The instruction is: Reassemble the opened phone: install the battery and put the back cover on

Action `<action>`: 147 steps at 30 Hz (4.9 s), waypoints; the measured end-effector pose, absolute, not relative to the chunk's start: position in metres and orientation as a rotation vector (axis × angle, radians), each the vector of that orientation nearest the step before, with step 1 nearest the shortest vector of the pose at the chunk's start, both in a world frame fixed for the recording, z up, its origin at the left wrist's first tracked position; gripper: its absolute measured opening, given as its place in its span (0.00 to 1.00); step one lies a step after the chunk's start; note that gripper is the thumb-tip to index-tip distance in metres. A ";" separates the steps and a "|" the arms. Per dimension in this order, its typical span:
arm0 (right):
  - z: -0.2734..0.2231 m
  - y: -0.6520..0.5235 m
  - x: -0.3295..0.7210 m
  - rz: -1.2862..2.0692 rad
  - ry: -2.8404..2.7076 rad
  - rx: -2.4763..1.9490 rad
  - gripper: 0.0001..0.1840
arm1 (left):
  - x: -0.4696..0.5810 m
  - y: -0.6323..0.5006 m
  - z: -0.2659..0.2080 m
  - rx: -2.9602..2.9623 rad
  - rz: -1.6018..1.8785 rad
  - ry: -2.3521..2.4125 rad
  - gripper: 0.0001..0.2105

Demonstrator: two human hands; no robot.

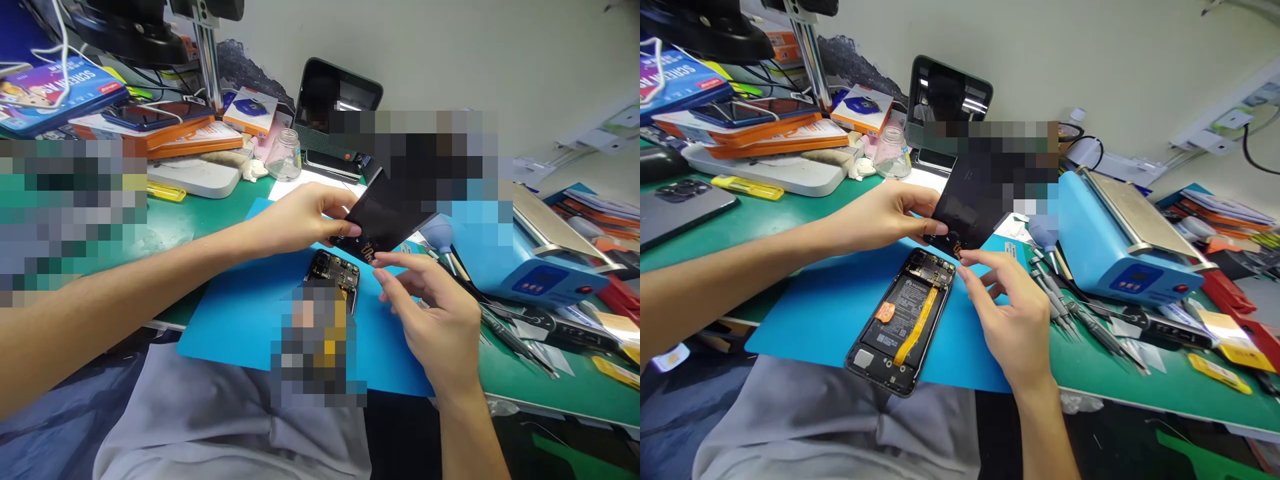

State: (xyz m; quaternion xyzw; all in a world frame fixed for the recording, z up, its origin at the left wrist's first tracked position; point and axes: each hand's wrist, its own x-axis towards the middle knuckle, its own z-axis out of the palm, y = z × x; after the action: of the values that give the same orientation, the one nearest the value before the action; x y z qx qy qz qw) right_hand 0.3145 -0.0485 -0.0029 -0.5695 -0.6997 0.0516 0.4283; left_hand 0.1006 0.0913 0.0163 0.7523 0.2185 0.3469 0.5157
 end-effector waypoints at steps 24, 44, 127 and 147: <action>-0.006 -0.043 0.324 -0.500 -2.209 -1.287 0.07 | 0.101 0.092 0.016 1.785 0.806 0.516 0.07; -0.005 -0.046 0.336 -0.377 -2.431 -1.148 0.16 | 0.096 0.098 0.017 1.973 0.743 0.554 0.08; 0.025 -0.047 0.292 -0.174 -1.480 -1.319 0.10 | 0.095 0.102 0.011 1.712 0.511 0.391 0.18; -0.005 -0.074 0.291 -0.355 -1.824 -1.070 0.19 | 0.077 0.118 0.020 1.809 0.298 0.368 0.19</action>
State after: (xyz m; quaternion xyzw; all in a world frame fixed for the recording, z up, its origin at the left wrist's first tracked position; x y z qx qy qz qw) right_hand 0.2909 -0.0743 -0.0050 -0.4384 -0.7469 -0.1456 0.4783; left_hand 0.0773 0.1181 0.0197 0.7785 0.1585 0.1282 0.5936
